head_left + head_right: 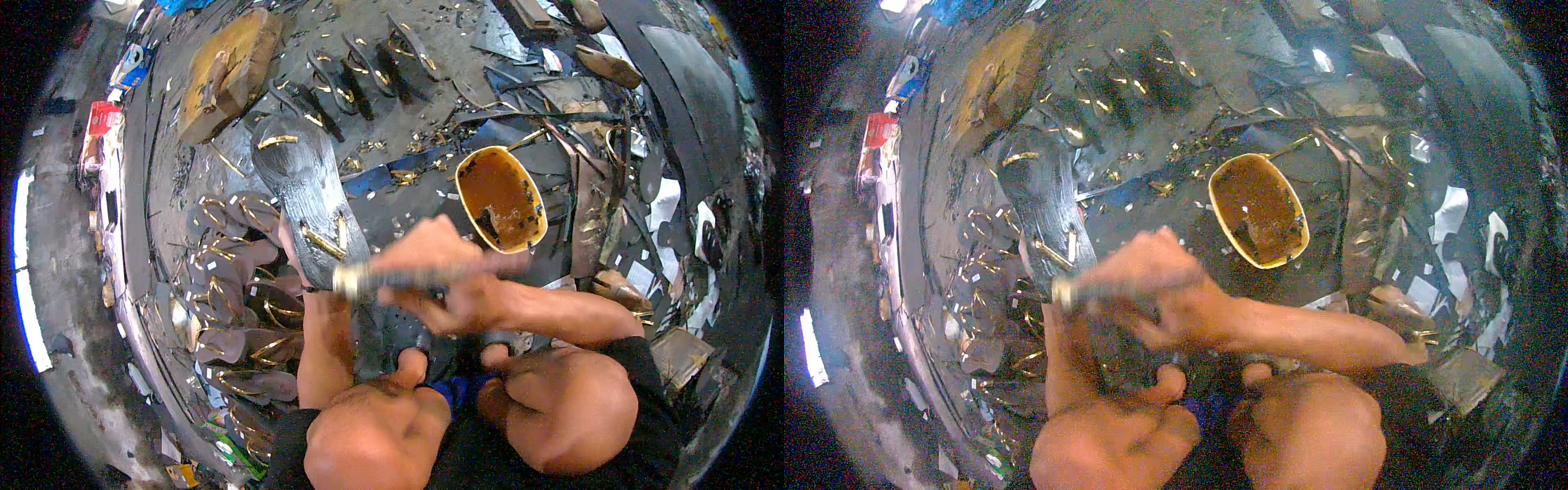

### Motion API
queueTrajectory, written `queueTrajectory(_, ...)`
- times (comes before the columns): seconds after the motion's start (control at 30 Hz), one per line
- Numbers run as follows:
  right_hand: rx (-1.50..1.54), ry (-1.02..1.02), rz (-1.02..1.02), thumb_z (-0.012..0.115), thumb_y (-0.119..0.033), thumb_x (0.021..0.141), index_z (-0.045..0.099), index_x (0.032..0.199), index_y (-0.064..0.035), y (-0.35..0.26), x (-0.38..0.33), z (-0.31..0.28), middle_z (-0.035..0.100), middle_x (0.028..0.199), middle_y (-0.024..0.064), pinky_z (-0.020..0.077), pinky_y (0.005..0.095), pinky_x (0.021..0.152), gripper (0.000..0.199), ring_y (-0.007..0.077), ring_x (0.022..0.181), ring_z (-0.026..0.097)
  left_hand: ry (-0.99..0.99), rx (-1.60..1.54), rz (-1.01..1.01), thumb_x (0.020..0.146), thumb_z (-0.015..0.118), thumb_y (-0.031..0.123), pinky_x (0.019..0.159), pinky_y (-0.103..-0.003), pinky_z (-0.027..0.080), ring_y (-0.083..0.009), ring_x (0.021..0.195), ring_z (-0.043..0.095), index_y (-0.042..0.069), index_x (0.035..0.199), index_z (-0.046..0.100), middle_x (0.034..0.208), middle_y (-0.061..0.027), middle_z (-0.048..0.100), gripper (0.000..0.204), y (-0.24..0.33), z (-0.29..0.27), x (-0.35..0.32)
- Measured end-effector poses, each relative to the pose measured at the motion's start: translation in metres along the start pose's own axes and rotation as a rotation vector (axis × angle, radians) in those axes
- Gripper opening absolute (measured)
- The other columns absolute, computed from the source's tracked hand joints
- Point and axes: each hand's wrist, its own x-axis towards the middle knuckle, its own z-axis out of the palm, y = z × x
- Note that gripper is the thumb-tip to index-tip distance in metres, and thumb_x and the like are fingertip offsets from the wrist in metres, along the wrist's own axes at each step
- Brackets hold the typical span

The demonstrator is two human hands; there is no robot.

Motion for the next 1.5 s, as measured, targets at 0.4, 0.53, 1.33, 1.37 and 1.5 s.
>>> queueTrajectory(0.4, 0.059, 0.278, 0.630, 0.074, -0.019, 0.089, 0.070, 0.110, -0.0066, 0.037, -0.060, -0.045, 0.072, 0.101, 0.0143, 0.0532, 0.0413, 0.086, 0.025, 0.0309, 0.098, 0.069, -0.176, 0.694, 0.030, 0.095, 0.059, 0.013, 0.071, -0.034, 0.050, -0.0178, 0.084, 0.063, 0.004, 0.103, 0.063, 0.100, -0.0073, 0.068, 0.013, -0.077, 0.107, 0.270)
queueTrajectory(0.53, -0.053, 0.384, 0.780, 0.069, -0.015, 0.091, 0.069, 0.109, -0.0018, 0.037, -0.084, -0.064, 0.073, 0.101, 0.0143, 0.0525, 0.0369, 0.087, 0.023, 0.0256, 0.096, 0.070, 0.033, 0.752, -0.028, 0.092, 0.064, 0.011, 0.072, -0.036, 0.051, -0.0196, 0.079, 0.063, 0.003, 0.098, 0.063, 0.092, -0.0069, 0.066, 0.010, -0.200, 0.134, 0.335)
queueTrajectory(1.33, -0.799, -0.235, 0.862, 0.071, -0.025, 0.084, 0.063, 0.103, 0.0008, 0.040, -0.100, -0.090, 0.067, 0.085, 0.0202, 0.0491, 0.0490, 0.074, 0.033, 0.0425, 0.080, 0.063, 0.848, 1.466, 0.537, 0.075, 0.084, 0.024, 0.079, -0.038, 0.050, -0.0238, 0.088, 0.062, -0.004, 0.112, 0.053, 0.101, -0.0145, 0.065, 0.056, 0.110, -0.207, 0.095)
queueTrajectory(1.37, -0.894, -0.166, 0.887, 0.071, -0.025, 0.084, 0.064, 0.103, -0.0003, 0.039, -0.103, -0.097, 0.066, 0.084, 0.0201, 0.0491, 0.0489, 0.074, 0.032, 0.0422, 0.080, 0.063, 0.773, 1.183, 0.400, 0.073, 0.085, 0.022, 0.073, -0.040, 0.050, -0.0222, 0.079, 0.059, 0.000, 0.094, 0.057, 0.089, -0.0080, 0.063, 0.042, 0.100, -0.180, 0.113)
queueTrajectory(1.5, -0.839, -0.254, 1.096, 0.069, -0.033, 0.087, 0.064, 0.106, -0.0013, 0.009, -0.115, -0.109, 0.067, 0.091, 0.0206, 0.0478, 0.0510, 0.081, 0.038, 0.0411, 0.088, 0.064, 0.606, 0.750, 0.510, 0.084, 0.077, 0.010, 0.054, -0.022, 0.043, -0.0064, 0.064, 0.054, 0.004, 0.109, 0.060, 0.082, 0.0031, 0.059, 0.030, 0.079, -0.121, 0.073)
